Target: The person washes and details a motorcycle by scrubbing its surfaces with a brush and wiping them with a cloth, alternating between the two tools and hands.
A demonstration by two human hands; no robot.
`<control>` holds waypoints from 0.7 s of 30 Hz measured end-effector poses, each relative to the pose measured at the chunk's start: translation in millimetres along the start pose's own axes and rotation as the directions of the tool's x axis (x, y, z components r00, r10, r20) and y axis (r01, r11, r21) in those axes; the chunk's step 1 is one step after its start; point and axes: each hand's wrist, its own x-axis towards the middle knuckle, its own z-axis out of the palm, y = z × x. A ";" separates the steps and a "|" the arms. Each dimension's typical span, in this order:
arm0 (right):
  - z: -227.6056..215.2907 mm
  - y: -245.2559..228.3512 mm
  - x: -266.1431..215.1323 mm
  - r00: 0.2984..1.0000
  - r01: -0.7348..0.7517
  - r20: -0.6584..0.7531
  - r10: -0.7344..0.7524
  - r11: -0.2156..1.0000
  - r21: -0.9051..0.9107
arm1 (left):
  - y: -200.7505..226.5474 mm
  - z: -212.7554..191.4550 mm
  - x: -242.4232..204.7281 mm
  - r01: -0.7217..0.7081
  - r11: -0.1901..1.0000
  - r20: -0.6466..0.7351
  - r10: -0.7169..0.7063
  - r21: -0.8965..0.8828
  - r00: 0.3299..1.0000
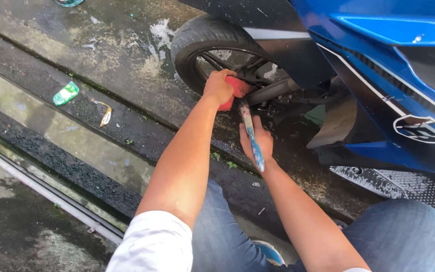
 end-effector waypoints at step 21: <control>-16.2 6.1 2.7 0.993 -0.046 0.108 0.040 0.997 0.056 | 33.6 -20.0 -38.7 0.020 0.999 0.072 -0.022 0.026 0.997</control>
